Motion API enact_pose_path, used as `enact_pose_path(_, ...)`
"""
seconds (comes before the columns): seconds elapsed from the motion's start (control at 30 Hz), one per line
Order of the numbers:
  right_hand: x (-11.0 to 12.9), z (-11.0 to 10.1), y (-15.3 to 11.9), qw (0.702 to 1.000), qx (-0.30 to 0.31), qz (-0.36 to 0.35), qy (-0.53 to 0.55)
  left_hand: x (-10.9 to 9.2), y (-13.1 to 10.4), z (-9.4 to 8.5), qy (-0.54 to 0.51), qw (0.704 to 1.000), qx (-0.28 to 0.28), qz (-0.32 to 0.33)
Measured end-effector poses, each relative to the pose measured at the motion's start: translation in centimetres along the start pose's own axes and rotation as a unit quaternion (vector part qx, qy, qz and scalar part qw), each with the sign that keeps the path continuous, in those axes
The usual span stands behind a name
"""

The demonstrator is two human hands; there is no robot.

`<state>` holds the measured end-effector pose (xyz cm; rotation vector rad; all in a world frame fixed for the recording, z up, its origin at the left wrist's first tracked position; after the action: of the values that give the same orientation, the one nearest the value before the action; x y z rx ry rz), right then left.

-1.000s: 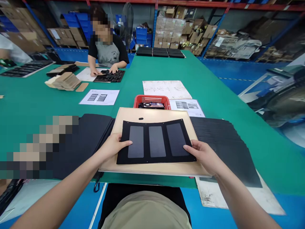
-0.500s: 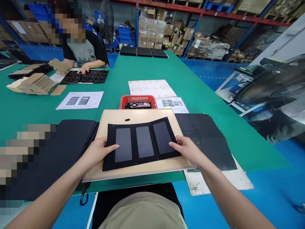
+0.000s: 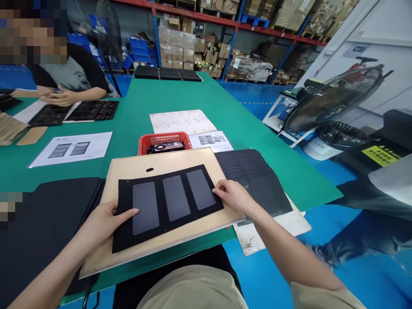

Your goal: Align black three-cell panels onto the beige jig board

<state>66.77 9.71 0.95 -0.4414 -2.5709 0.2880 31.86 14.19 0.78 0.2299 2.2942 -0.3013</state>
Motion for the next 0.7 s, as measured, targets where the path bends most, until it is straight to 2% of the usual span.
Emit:
enact_pose_path(0.13,0.2,0.0,-0.5,0.999,-0.018,0.017,-0.022,0.4,0.2,-0.2,0.040,0.999,-0.008,0.006)
enact_pose_path(0.27,0.5,0.1,-0.8,0.998,-0.030,0.024,-0.047,-0.5,0.1,-0.1,0.000,1.000,-0.004,-0.002)
enact_pose_path(0.4,0.5,0.4,-1.0,0.995,-0.039,0.024,-0.091,-1.2,-0.1,-0.5,0.017,0.999,-0.028,0.013)
enact_pose_path(0.53,-0.1,0.9,-0.8,0.992,-0.034,0.030,-0.121,-0.2,-0.3,-0.9,0.007,0.999,-0.032,0.020)
enact_pose_path(0.7,-1.1,1.5,0.0,0.996,-0.020,0.002,-0.090,0.4,-0.9,-1.3,-0.013,1.000,-0.021,0.007)
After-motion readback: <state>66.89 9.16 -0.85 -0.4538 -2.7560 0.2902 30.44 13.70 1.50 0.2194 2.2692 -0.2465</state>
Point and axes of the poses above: each hand's wrist, its own y-axis towards the middle knuckle, its own z-axis out of the palm, x = y × z, the point moved 5 cm from there along y, towards the middle knuckle, and after that the axes turned 11 degrees about z, right-handed, at the moved point
